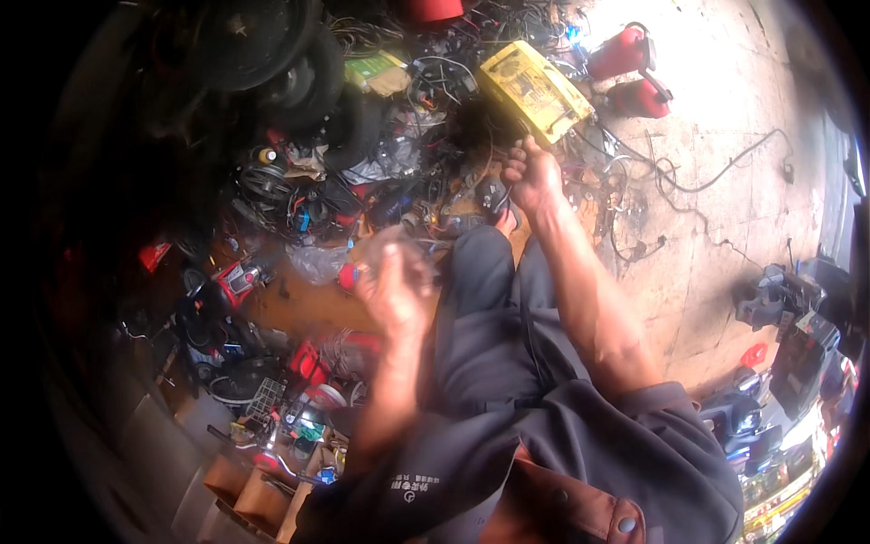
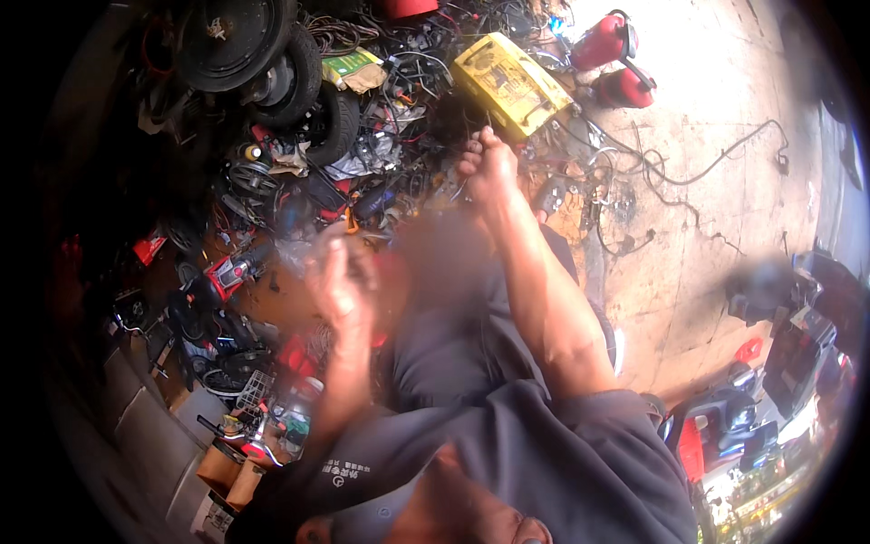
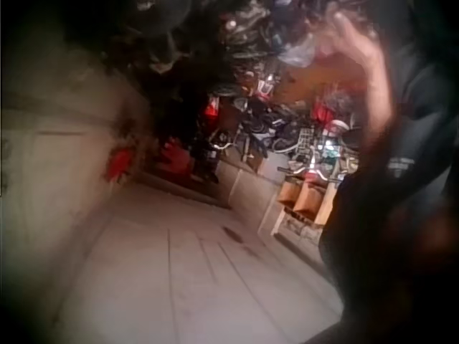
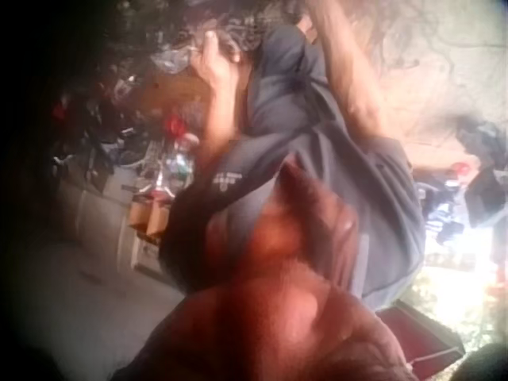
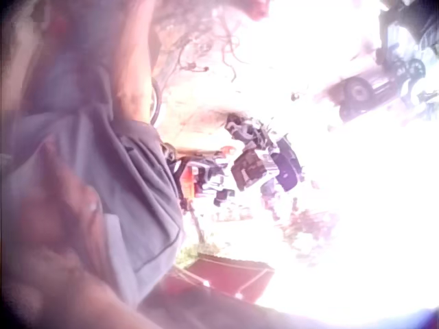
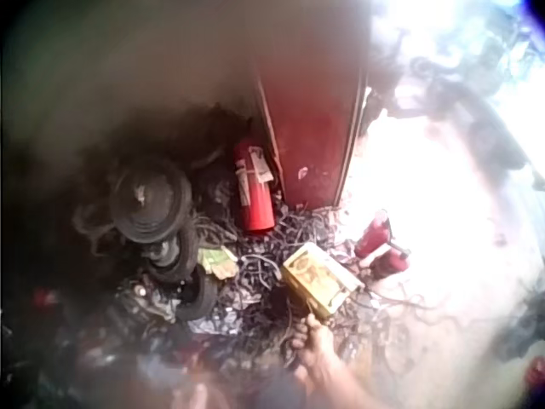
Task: The person picks up a cable from a cluttered floor, holds a connector by hand, and uses their fingers to strip and twist electrical wires.
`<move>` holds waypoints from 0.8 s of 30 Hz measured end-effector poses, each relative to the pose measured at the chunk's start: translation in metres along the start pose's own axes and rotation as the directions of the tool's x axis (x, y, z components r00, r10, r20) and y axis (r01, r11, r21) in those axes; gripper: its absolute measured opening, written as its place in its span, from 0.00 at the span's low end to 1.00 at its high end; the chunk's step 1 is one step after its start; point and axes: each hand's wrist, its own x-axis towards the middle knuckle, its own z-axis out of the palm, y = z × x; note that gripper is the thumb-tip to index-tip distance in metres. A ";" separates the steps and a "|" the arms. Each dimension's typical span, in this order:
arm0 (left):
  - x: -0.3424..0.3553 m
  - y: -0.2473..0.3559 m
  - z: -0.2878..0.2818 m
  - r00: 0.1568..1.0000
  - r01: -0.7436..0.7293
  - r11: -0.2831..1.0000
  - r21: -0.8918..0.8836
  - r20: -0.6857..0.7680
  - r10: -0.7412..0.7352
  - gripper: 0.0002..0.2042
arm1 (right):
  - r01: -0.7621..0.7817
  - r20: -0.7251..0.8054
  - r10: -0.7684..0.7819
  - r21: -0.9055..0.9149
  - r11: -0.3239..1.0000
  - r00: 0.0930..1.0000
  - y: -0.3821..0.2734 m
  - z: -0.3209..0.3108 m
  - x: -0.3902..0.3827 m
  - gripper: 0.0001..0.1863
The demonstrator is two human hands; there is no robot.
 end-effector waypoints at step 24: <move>0.056 -0.093 0.037 0.824 0.389 0.895 0.217 0.354 -0.443 0.23 | -0.159 0.036 0.155 0.226 0.961 0.987 -0.001 -0.030 0.015 0.12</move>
